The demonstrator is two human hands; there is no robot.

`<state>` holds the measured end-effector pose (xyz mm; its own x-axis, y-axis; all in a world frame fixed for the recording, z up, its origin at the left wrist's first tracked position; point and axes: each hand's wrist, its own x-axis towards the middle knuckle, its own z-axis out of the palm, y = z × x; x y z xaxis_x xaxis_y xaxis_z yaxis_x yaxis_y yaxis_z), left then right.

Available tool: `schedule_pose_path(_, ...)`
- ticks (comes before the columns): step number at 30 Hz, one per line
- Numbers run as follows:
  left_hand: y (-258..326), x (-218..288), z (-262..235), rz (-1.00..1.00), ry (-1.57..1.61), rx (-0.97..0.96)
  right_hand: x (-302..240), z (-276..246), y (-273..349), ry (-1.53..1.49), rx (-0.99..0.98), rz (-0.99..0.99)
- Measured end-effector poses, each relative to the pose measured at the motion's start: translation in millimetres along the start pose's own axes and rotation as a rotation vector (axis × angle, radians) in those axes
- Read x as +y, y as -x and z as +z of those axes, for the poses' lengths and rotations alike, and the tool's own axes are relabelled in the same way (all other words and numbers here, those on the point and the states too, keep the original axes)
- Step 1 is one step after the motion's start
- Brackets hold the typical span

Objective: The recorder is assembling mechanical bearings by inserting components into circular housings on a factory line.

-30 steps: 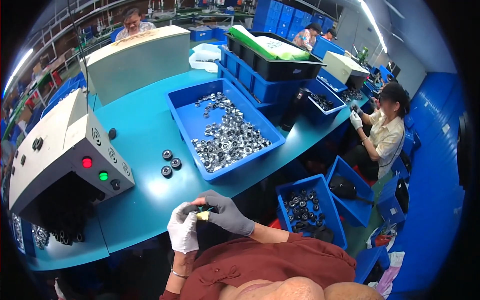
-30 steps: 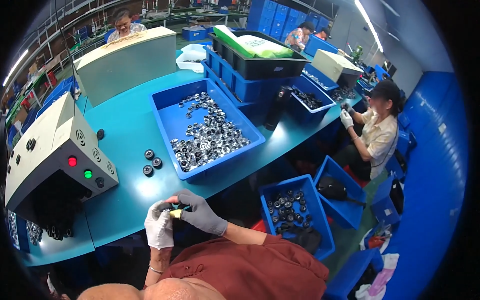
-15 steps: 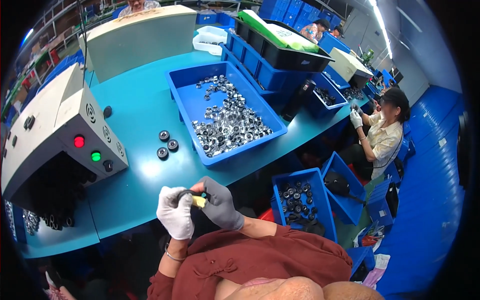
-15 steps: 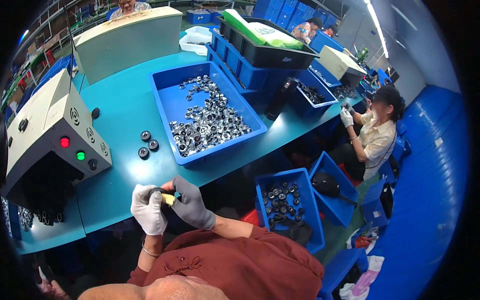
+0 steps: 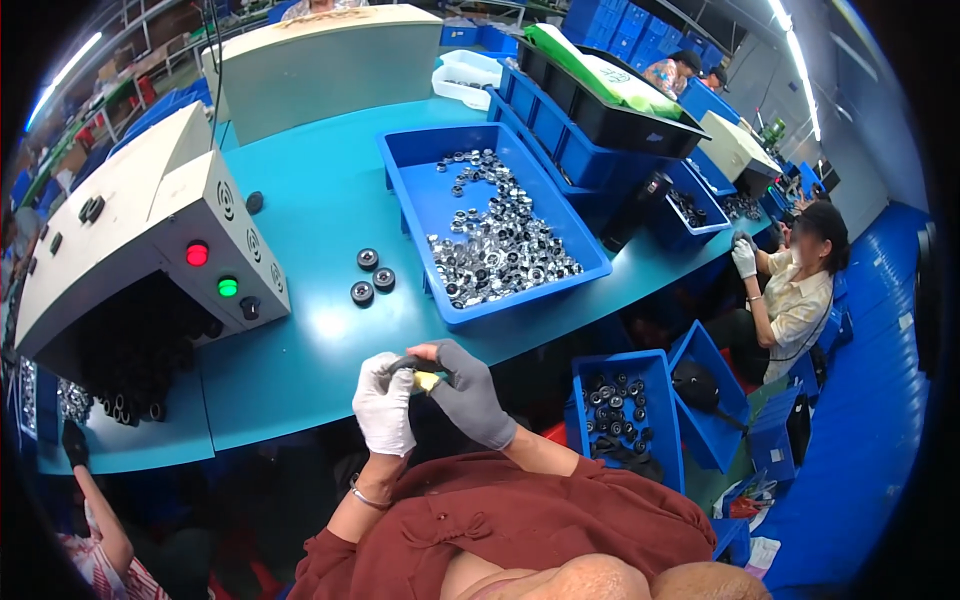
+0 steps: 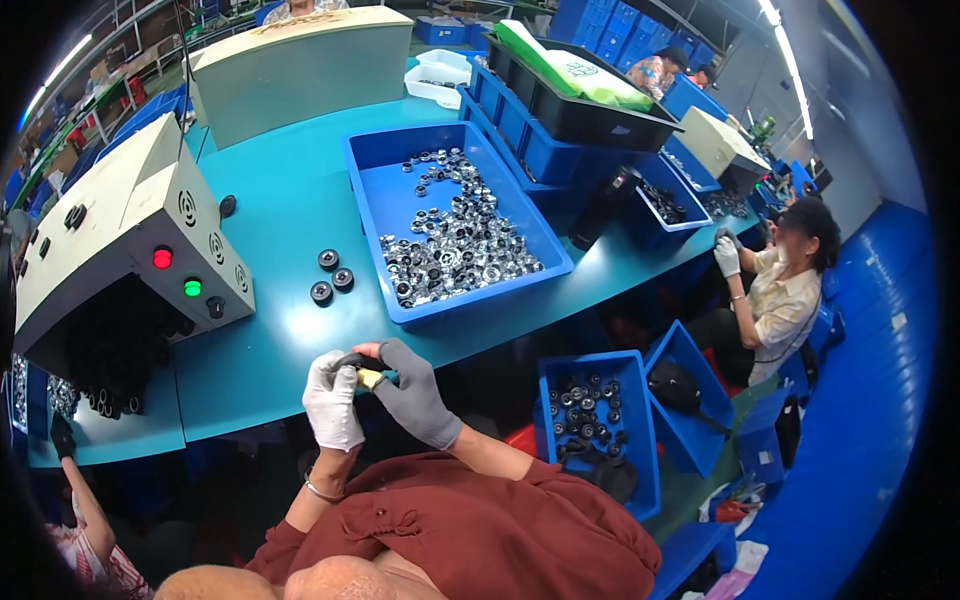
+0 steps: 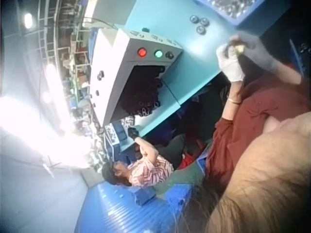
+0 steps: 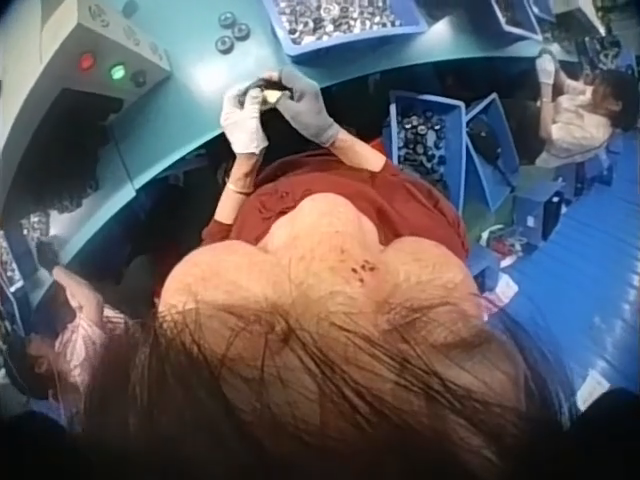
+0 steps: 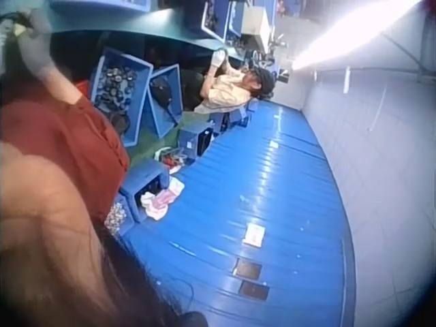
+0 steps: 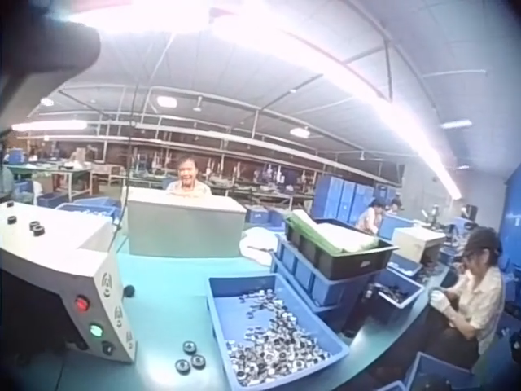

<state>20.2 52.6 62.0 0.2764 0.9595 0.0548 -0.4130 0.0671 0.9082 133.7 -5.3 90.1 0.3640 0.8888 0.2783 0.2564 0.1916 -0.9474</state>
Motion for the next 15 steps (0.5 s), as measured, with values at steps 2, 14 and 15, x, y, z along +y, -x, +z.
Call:
schedule_pose_path(2,-2.3,1.1,-20.3,0.005,-0.239,-0.128,-2.0,-7.8,2.0,0.054,-0.056,-0.043)
schedule_pose_path(14,0.9,20.5,-20.3,-0.143,-0.186,-0.216,0.2,-8.2,9.8,-0.343,-0.073,0.341)
schedule_pose_path(15,3.2,14.9,-20.7,-0.166,-0.129,-0.198,-3.6,-8.3,10.3,-0.271,-0.035,0.34)
